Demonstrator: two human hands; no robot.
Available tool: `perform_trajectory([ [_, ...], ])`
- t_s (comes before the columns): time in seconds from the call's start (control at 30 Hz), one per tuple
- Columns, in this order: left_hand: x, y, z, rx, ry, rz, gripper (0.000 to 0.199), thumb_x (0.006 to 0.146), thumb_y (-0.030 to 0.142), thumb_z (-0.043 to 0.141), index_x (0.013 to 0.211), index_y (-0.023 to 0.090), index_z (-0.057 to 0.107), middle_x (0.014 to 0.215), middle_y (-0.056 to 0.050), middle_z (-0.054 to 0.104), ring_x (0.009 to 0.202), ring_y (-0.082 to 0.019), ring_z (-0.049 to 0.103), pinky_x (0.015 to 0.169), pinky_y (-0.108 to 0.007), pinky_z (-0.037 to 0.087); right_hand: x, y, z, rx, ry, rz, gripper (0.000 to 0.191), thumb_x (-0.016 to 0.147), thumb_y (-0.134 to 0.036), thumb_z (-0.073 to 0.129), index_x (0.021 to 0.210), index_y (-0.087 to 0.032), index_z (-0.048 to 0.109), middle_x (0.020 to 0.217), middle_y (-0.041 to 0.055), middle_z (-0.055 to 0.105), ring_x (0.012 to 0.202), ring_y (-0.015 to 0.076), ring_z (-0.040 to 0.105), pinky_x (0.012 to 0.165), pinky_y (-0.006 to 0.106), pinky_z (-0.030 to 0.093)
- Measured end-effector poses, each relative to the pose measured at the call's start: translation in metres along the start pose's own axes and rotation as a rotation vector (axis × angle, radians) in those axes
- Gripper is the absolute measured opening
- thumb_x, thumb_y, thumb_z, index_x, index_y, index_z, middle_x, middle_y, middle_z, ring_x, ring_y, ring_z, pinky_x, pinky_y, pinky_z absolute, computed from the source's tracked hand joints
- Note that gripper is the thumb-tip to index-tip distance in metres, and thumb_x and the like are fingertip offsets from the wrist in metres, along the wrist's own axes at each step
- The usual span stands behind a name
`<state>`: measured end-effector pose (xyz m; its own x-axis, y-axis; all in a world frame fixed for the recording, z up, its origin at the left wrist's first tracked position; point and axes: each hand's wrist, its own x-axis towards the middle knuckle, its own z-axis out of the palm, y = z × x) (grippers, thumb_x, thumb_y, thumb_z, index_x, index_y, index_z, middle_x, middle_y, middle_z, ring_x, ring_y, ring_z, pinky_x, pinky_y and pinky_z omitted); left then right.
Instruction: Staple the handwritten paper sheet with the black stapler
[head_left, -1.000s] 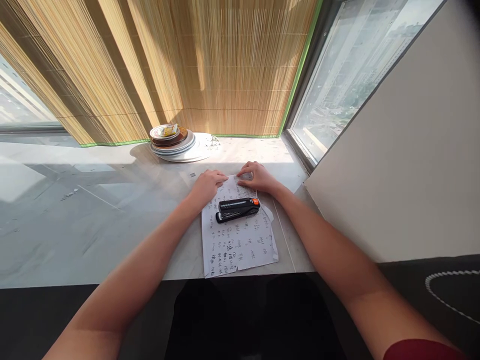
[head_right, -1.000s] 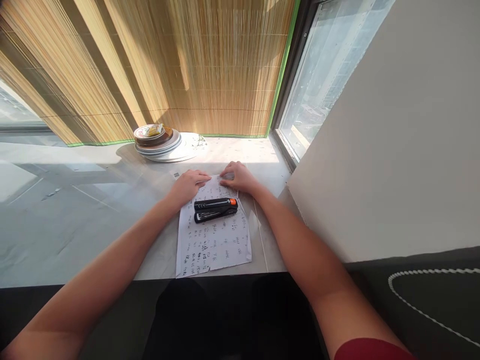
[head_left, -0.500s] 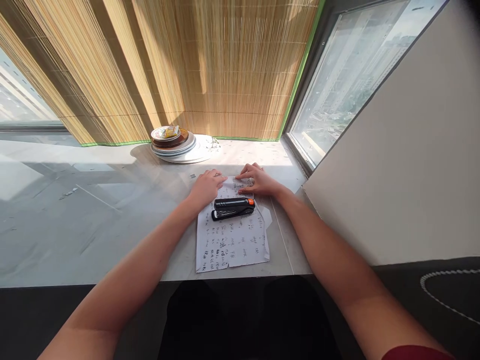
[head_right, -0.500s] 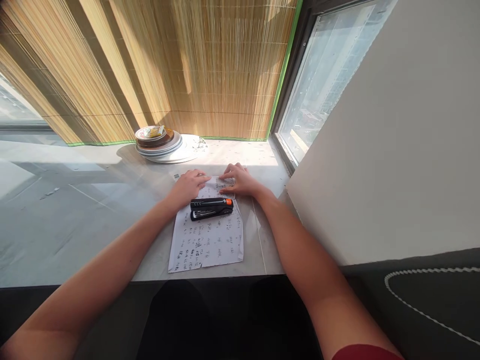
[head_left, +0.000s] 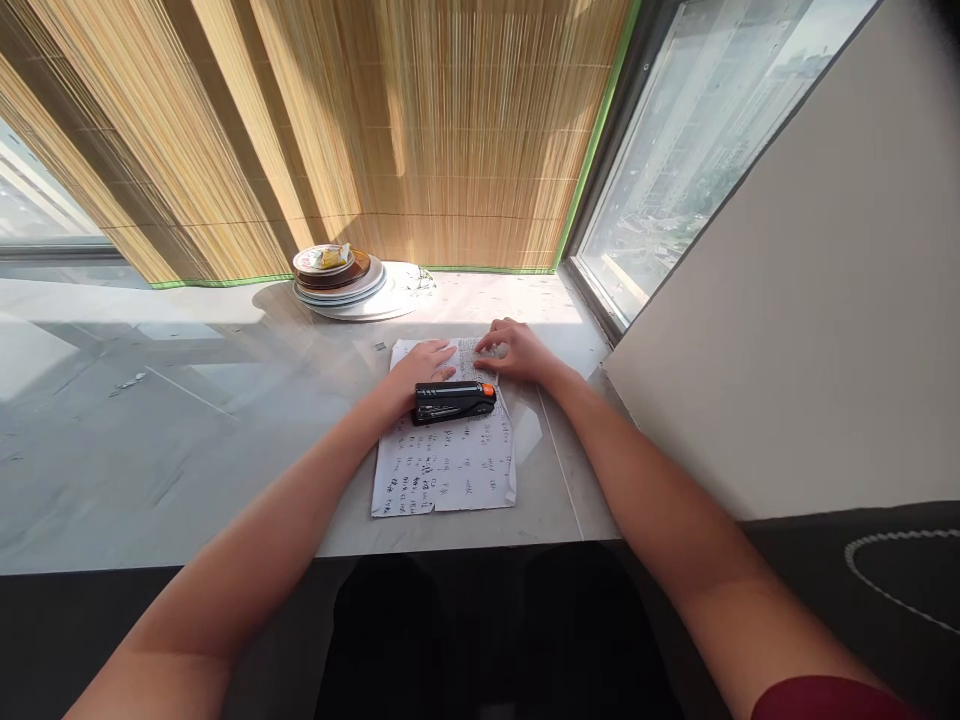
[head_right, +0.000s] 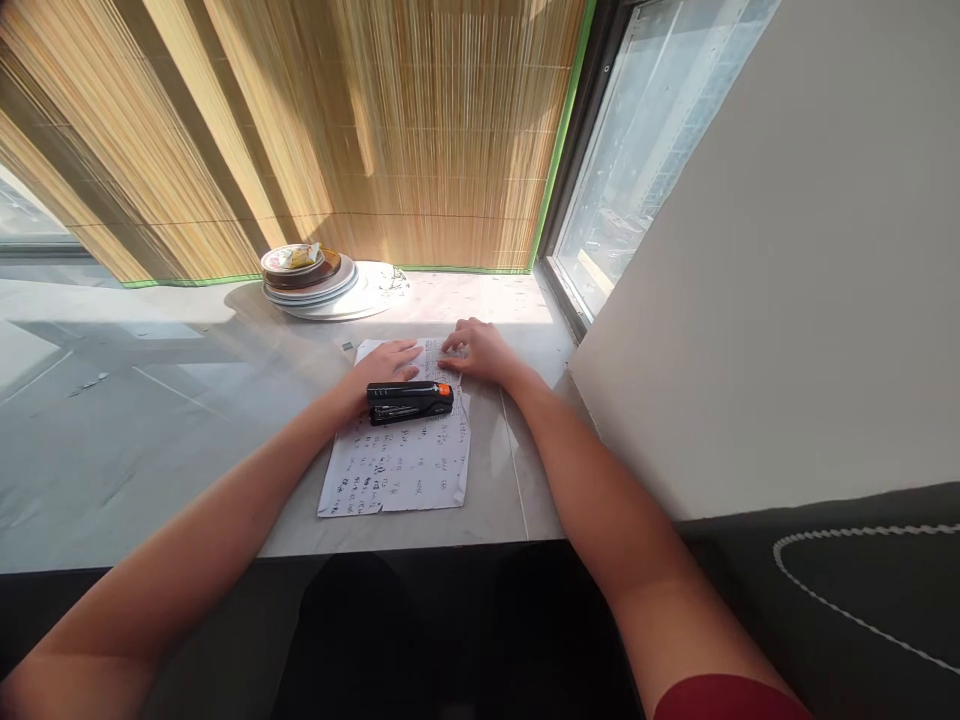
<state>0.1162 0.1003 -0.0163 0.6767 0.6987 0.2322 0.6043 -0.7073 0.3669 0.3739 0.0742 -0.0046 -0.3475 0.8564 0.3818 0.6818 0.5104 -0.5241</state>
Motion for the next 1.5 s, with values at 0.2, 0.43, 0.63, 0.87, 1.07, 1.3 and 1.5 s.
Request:
perform_trajectory([
  [0.2, -0.002, 0.005, -0.007, -0.022, 0.014, 0.017, 0.035, 0.099, 0.032, 0.058, 0.128, 0.027, 0.077, 0.130, -0.008, 0.074, 0.125, -0.030, 0.064, 0.108, -0.047, 0.053, 0.000, -0.001, -0.002, 0.074, -0.080, -0.043, 0.024, 0.082, -0.041, 0.085, 0.101, -0.027, 0.085, 0.095, 0.0069, 0.071, 0.097, 0.0267, 0.062, 0.094, 0.044, 0.048],
  [0.43, -0.002, 0.017, -0.007, -0.090, 0.133, 0.025, 0.024, 0.089, 0.029, 0.075, 0.111, 0.027, 0.083, 0.106, -0.007, 0.076, 0.100, -0.025, 0.069, 0.094, -0.043, 0.056, 0.001, -0.009, 0.004, 0.141, -0.091, -0.077, 0.017, 0.086, -0.039, 0.081, 0.098, -0.027, 0.086, 0.090, 0.0067, 0.070, 0.094, 0.0249, 0.062, 0.091, 0.042, 0.048],
  [0.63, 0.000, 0.017, -0.003, -0.141, 0.140, 0.037, 0.021, 0.087, 0.029, 0.078, 0.106, 0.027, 0.084, 0.102, -0.006, 0.077, 0.098, -0.025, 0.070, 0.091, -0.042, 0.057, 0.000, -0.012, 0.001, 0.142, -0.100, -0.077, 0.018, 0.085, -0.037, 0.083, 0.099, -0.027, 0.085, 0.093, 0.0066, 0.071, 0.096, 0.0250, 0.062, 0.089, 0.040, 0.049],
  [0.87, 0.000, 0.016, -0.003, -0.188, 0.171, 0.075, 0.017, 0.085, 0.026, 0.077, 0.100, 0.027, 0.085, 0.096, -0.004, 0.079, 0.091, -0.023, 0.072, 0.085, -0.039, 0.057, 0.000, -0.013, -0.001, 0.143, -0.099, -0.090, 0.015, 0.082, -0.033, 0.085, 0.094, -0.024, 0.085, 0.086, 0.0061, 0.073, 0.094, 0.0253, 0.060, 0.086, 0.040, 0.048],
  [1.07, 0.000, 0.016, -0.001, -0.208, 0.204, 0.099, 0.014, 0.086, 0.027, 0.075, 0.095, 0.026, 0.086, 0.092, -0.004, 0.080, 0.085, -0.021, 0.072, 0.081, -0.038, 0.058, 0.000, -0.014, 0.003, 0.187, -0.101, -0.132, 0.010, 0.085, -0.032, 0.081, 0.090, -0.023, 0.083, 0.084, 0.0051, 0.072, 0.086, 0.0212, 0.061, 0.081, 0.037, 0.048],
  [1.3, 0.001, 0.016, 0.000, -0.209, 0.215, 0.112, 0.011, 0.086, 0.028, 0.077, 0.091, 0.026, 0.086, 0.085, -0.004, 0.080, 0.079, -0.020, 0.072, 0.075, -0.034, 0.057, -0.001, -0.010, -0.001, 0.283, -0.152, -0.099, 0.017, 0.087, -0.037, 0.077, 0.090, -0.021, 0.082, 0.087, 0.0051, 0.073, 0.077, 0.0169, 0.062, 0.072, 0.033, 0.047],
  [1.5, 0.000, 0.021, -0.002, -0.201, 0.213, 0.130, 0.012, 0.085, 0.021, 0.073, 0.086, 0.025, 0.085, 0.084, -0.003, 0.079, 0.079, -0.019, 0.071, 0.077, -0.034, 0.057, -0.003, -0.007, -0.004, 0.313, -0.137, -0.083, 0.015, 0.085, -0.033, 0.077, 0.094, -0.022, 0.081, 0.088, 0.0046, 0.076, 0.081, 0.0180, 0.063, 0.075, 0.035, 0.048],
])
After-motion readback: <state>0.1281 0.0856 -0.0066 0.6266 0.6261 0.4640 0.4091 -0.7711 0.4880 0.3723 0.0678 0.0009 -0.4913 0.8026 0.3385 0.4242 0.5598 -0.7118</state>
